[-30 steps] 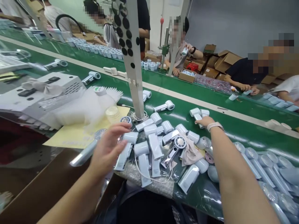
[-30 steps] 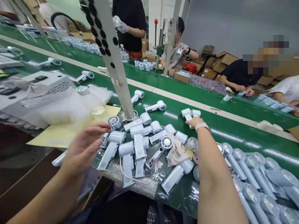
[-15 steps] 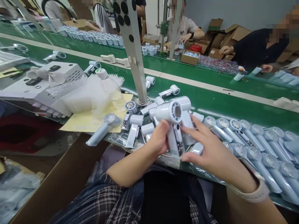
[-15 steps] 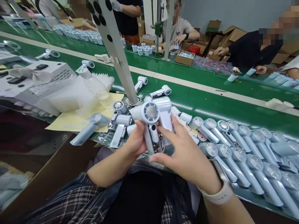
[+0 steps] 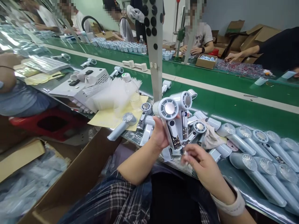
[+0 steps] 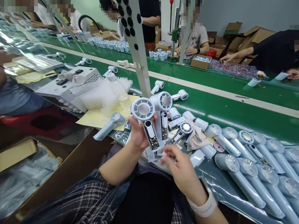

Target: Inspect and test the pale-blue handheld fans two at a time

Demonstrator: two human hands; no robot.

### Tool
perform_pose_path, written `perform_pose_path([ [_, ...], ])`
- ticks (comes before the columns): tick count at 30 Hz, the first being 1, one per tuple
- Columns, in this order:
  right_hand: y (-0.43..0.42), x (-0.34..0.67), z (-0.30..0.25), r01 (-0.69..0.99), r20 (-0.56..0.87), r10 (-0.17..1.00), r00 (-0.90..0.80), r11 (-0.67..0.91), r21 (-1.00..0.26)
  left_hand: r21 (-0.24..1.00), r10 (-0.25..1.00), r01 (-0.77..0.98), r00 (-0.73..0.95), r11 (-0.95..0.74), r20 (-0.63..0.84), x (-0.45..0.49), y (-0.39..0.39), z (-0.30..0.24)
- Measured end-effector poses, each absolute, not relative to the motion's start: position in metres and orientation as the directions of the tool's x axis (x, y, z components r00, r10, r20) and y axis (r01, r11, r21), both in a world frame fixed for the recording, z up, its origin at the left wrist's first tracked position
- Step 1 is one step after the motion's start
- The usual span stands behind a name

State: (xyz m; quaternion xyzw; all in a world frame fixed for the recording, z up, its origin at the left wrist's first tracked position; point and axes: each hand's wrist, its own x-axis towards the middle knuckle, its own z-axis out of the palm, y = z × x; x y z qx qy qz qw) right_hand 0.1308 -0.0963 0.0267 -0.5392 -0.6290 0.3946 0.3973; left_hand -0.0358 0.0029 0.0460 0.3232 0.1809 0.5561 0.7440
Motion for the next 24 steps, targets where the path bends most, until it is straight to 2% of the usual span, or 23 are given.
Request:
perform_pose_path([
  [2,-0.097,0.127,0.039,0.146,-0.131,0.957,-0.259,-0.096,-0.985,0.662,0.949,-0.729,0.303,0.173,0.086,-0.033,0.003,0.048],
  [3,-0.097,0.124,0.042,0.102,-0.162,0.949,-0.272,-0.139,-0.985,0.654,0.951,-0.737,0.297,0.170,0.089,-0.031,0.003,0.048],
  [8,-0.097,0.106,0.041,0.153,0.005,0.997,-0.081,0.017,-0.988,0.649,0.937,-0.740,0.328,0.178,0.117,-0.023,0.001,0.047],
  [13,-0.104,0.092,0.030,-0.017,-0.011,1.000,-0.007,-0.011,-1.000,0.644,0.961,-0.760,0.237,0.093,0.142,-0.019,-0.001,0.041],
  [19,-0.103,0.101,0.035,0.264,0.220,0.971,-0.094,0.237,-0.935,0.532,0.955,-0.824,0.285,0.196,0.088,-0.025,-0.001,0.050],
  [21,-0.102,0.105,0.036,0.255,0.203,0.979,-0.022,0.202,-0.945,0.529,0.954,-0.827,0.285,0.193,0.096,-0.027,-0.001,0.054],
  [24,-0.102,0.106,0.031,0.160,0.077,0.995,0.062,0.066,-0.985,0.595,0.957,-0.787,0.272,0.163,0.098,-0.027,-0.003,0.055],
])
